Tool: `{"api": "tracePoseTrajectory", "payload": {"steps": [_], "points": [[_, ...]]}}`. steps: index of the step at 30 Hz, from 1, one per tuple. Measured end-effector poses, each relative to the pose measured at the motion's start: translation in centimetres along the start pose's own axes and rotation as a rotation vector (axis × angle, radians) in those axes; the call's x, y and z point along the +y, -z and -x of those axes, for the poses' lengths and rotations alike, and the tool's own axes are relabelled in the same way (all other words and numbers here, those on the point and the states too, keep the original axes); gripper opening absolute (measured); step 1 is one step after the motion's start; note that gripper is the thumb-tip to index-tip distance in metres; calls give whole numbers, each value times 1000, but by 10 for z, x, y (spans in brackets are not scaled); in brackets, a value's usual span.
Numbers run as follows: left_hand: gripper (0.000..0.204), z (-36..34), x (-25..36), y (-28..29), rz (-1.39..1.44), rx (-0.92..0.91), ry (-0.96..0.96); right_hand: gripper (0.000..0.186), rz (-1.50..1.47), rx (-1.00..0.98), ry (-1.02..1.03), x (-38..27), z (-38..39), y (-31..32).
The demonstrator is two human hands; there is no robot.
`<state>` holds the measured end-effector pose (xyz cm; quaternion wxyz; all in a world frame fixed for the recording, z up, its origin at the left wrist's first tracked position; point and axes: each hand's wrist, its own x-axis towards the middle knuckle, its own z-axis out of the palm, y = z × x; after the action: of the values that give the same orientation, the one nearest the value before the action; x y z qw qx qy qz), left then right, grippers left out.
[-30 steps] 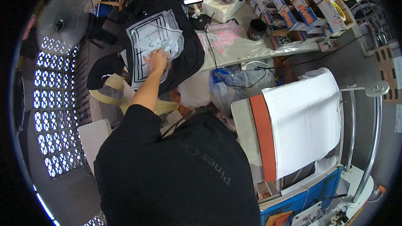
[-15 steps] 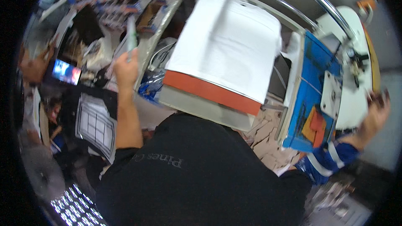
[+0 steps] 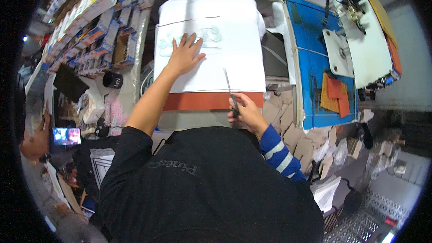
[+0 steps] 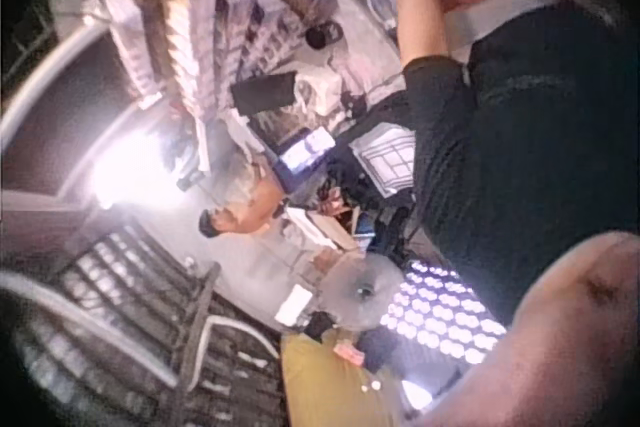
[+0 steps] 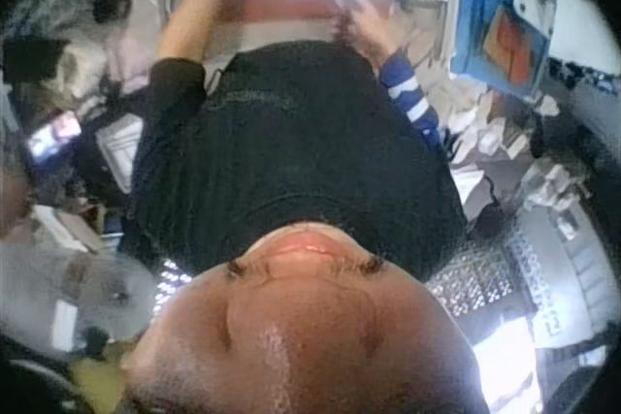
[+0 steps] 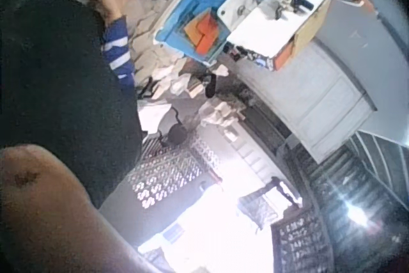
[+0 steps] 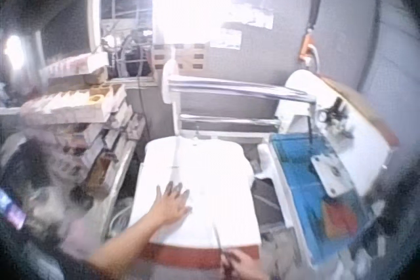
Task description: The person places a white t-shirt on a heat press, aligns and cuts a transfer sheet with scissors, and presses the design onto the shirt. They repeat the process with a second t-shirt, applying a different graphic.
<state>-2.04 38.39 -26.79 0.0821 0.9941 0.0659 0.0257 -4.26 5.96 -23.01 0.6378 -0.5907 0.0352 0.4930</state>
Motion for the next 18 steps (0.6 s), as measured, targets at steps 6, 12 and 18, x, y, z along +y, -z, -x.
{"api": "tracePoseTrajectory", "payload": {"steps": [6, 12, 18], "points": [[66, 25, 24, -3, 76, 67, -63, 50, -61, 103, 112, 2, -26, -22], [42, 5, 53, -16, 295, 253, -337, 50, -11, 152, 133, -6, -32, -30], [21, 6, 56, -27, 314, 404, -406, 48, 22, 172, 125, -9, -34, -34]]}}
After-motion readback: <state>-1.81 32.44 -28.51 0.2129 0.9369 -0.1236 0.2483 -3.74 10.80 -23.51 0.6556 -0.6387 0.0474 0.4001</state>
